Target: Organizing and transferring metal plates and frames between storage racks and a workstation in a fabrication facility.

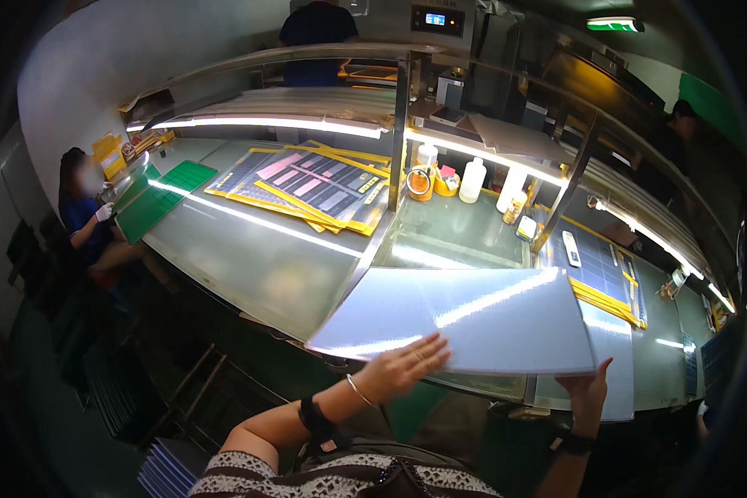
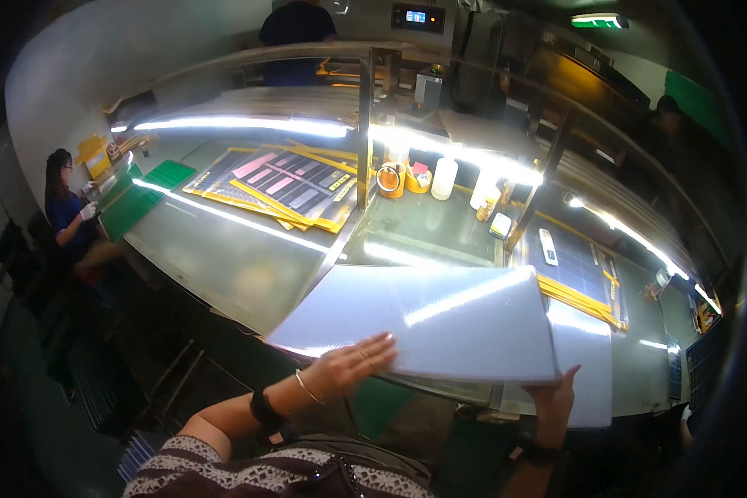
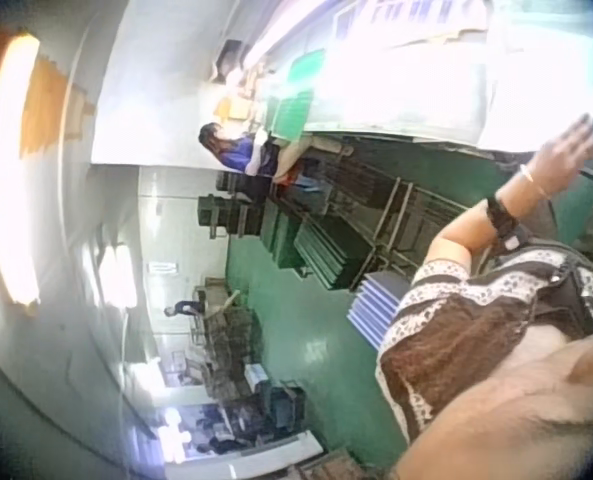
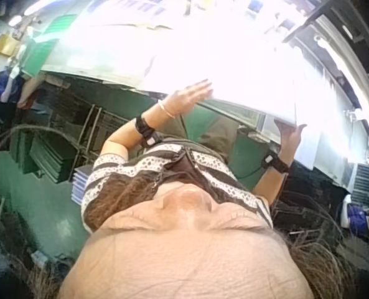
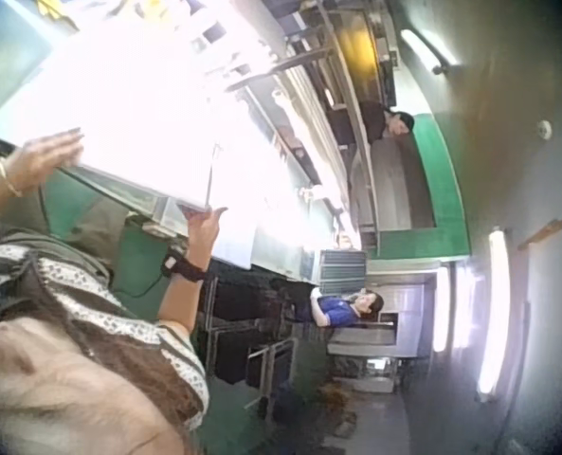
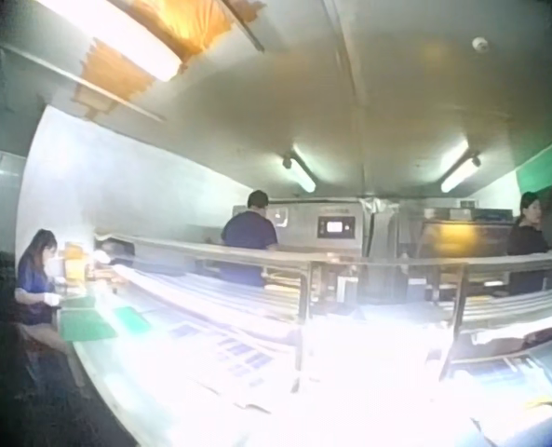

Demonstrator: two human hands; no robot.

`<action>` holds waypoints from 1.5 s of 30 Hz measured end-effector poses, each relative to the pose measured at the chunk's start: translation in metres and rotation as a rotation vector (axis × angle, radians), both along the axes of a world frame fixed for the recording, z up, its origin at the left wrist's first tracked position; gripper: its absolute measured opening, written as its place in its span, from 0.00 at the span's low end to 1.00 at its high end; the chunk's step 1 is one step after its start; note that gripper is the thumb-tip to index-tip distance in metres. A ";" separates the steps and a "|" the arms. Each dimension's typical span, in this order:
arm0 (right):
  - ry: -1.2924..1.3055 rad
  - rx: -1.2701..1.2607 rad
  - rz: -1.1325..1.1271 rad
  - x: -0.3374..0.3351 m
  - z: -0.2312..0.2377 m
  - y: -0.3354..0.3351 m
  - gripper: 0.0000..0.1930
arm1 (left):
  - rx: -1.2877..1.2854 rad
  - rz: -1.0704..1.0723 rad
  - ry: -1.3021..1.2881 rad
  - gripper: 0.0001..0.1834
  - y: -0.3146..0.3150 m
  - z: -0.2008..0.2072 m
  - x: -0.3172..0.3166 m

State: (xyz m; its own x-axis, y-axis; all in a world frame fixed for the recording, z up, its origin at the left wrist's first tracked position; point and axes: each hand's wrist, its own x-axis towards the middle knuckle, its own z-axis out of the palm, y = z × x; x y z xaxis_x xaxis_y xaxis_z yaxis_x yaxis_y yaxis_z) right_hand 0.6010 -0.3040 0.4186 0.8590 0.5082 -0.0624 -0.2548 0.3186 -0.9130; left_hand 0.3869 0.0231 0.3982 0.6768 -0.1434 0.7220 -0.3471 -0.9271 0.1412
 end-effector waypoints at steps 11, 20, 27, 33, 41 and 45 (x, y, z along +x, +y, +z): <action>-1.113 -1.058 -0.668 -0.014 -0.084 -0.044 0.07 | -0.253 0.132 0.186 0.26 -0.009 -0.070 -0.032; -0.392 -1.024 -0.279 -0.062 -0.076 -0.056 0.09 | -1.485 0.881 0.515 0.24 0.059 -0.104 -0.152; -0.355 -0.948 -0.342 -0.070 -0.116 -0.038 0.10 | -1.634 0.590 0.328 0.17 0.050 -0.128 -0.118; -0.384 -0.911 -0.389 -0.070 -0.112 -0.025 0.07 | -1.411 0.691 0.253 0.19 0.061 -0.107 -0.093; -0.635 -0.871 -0.483 -0.056 -0.113 -0.013 0.04 | -1.303 0.561 0.503 0.18 0.078 -0.037 -0.102; -0.848 -1.112 -0.544 -0.036 -0.112 -0.039 0.06 | -1.361 -0.614 0.710 0.14 0.023 0.085 -0.068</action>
State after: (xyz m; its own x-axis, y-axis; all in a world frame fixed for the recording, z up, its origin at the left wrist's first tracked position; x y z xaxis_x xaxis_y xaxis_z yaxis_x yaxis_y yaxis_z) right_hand 0.5651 -0.3429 0.3065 0.9002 0.1522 0.4080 0.3779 -0.7388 -0.5580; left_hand 0.3188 0.0456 0.4827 0.9905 -0.0582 0.1249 -0.1072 0.2442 0.9638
